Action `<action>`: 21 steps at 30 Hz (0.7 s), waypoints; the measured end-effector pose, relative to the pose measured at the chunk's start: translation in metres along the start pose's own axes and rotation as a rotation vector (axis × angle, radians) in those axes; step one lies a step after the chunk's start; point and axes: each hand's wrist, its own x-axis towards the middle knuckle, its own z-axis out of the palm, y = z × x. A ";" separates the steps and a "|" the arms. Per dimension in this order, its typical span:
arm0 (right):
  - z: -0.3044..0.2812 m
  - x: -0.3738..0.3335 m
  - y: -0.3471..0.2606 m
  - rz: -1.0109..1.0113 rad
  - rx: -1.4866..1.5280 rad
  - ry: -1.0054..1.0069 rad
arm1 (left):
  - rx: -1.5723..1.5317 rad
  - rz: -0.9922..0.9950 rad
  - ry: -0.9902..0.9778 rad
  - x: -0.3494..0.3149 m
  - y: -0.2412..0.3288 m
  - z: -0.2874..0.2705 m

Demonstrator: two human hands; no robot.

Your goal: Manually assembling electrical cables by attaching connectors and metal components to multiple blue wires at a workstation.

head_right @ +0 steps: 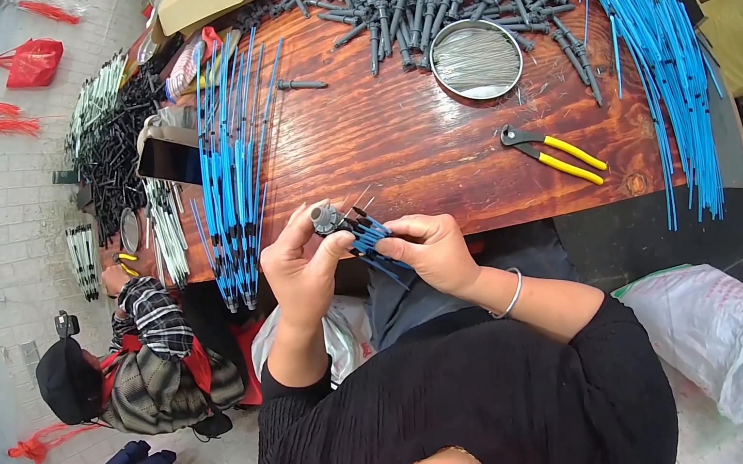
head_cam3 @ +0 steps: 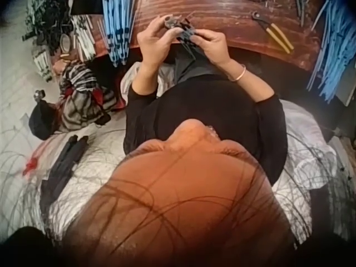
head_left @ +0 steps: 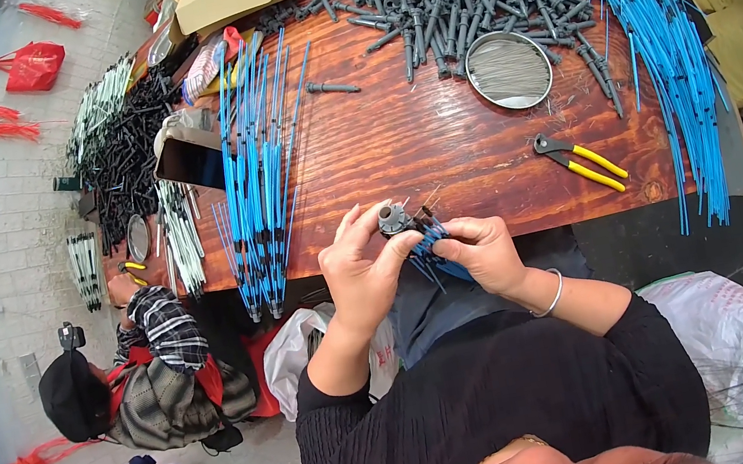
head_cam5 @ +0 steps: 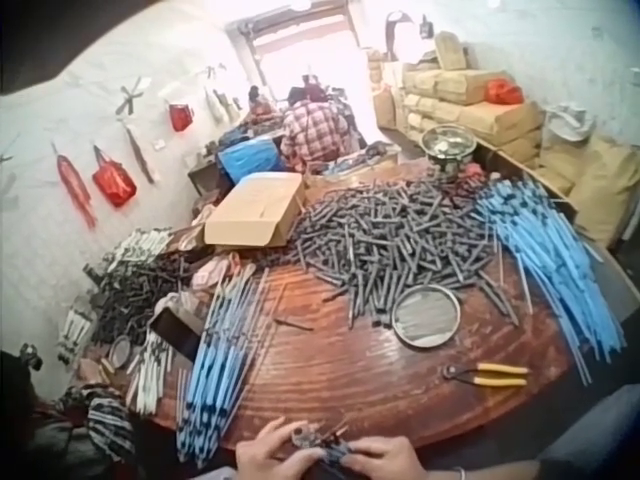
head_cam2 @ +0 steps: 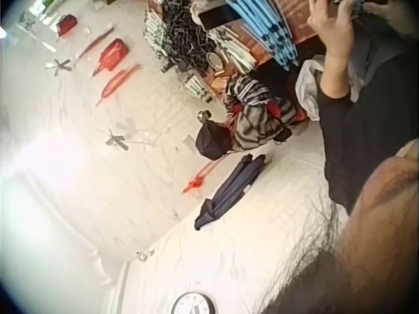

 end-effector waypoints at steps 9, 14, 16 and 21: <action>0.001 -0.002 0.000 -0.044 0.028 0.040 | -0.131 -0.109 0.020 -0.005 -0.001 0.002; 0.004 -0.003 -0.001 -0.045 -0.003 0.056 | -0.128 -0.109 0.076 -0.004 0.008 0.003; 0.004 -0.004 0.001 -0.050 0.003 0.071 | -0.103 -0.088 0.085 -0.004 0.007 0.004; 0.008 -0.003 0.001 -0.089 -0.068 0.100 | -0.058 -0.037 0.107 -0.003 0.004 0.006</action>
